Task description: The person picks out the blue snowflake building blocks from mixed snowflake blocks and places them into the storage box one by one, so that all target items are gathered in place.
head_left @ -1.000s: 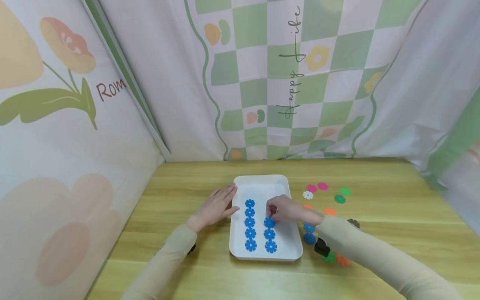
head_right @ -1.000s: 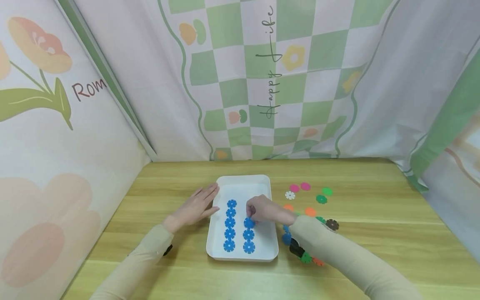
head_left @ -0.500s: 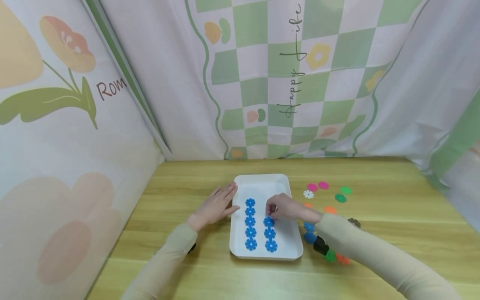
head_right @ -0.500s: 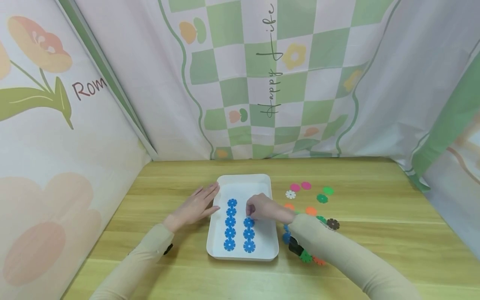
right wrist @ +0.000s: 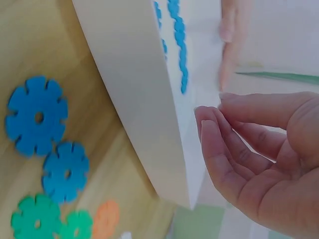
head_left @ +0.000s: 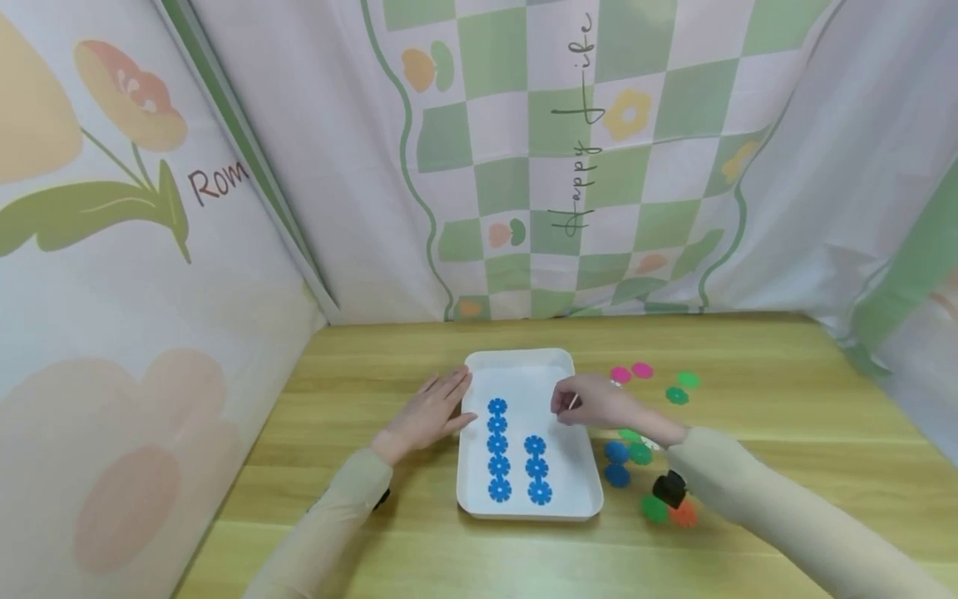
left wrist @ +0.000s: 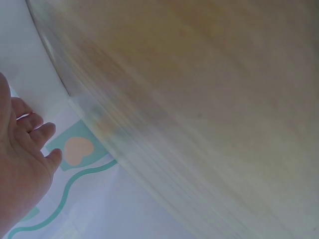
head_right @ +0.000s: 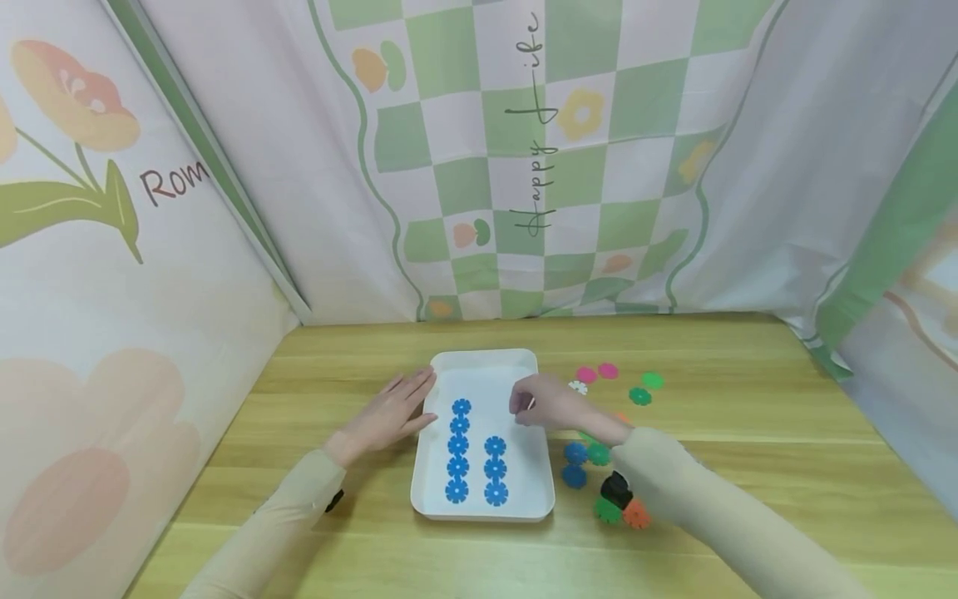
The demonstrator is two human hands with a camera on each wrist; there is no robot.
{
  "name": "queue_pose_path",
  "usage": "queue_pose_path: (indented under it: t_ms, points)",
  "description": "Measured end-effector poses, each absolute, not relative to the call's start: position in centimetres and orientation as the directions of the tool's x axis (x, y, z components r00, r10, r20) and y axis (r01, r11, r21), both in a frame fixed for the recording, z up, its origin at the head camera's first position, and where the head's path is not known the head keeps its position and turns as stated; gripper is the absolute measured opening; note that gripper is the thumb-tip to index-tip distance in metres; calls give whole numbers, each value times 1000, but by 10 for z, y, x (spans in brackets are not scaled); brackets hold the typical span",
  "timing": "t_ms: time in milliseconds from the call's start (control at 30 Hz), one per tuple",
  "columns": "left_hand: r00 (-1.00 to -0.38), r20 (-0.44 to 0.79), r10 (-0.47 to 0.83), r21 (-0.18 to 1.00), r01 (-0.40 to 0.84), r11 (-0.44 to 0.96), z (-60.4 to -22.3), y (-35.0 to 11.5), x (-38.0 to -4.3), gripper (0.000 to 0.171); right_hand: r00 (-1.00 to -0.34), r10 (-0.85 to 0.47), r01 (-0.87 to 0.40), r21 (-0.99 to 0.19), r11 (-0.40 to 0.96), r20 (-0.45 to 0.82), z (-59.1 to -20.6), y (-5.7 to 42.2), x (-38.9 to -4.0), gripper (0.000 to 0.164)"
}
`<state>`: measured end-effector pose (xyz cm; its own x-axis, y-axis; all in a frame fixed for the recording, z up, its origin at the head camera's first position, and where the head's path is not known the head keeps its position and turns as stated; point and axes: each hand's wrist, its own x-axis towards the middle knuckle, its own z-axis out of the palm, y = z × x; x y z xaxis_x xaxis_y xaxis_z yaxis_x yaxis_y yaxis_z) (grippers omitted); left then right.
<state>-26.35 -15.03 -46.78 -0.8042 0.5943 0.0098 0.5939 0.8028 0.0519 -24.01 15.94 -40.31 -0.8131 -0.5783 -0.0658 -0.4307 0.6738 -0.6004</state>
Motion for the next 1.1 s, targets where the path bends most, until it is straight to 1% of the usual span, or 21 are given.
queue_pose_path:
  t_ms: [200,367,633,767,967,1033,1100]
  points:
    - [-804,15,594,44,594,803,-469,-151,-263,75,-833,-553,-417,-623,662,-29,-395,184,-233,3]
    - [-804,16,594,54,594,803,-468,-152,-263,75,-831,-556,-444,-608,658,5,-390,203,-226,3]
    - [-809,7,588,69,587,806,-469,-151,-262,76,-815,-579,-479,-589,651,24,-405,225,-223,4]
    - [-806,18,592,83,591,802,-469,-152,-262,75,-816,-579,-463,-587,664,-11,-416,231,-222,5]
    - [-805,14,593,77,592,802,-469,-152,-262,76,-822,-556,-374,-622,688,-121,-429,236,-217,12]
    - [-807,8,591,72,590,804,-470,-152,-263,76,-827,-545,-362,-615,700,-134,-432,236,-216,15]
    - [-805,17,593,74,593,802,-470,-152,-263,75,-829,-545,-376,-594,711,-128,-434,236,-216,16]
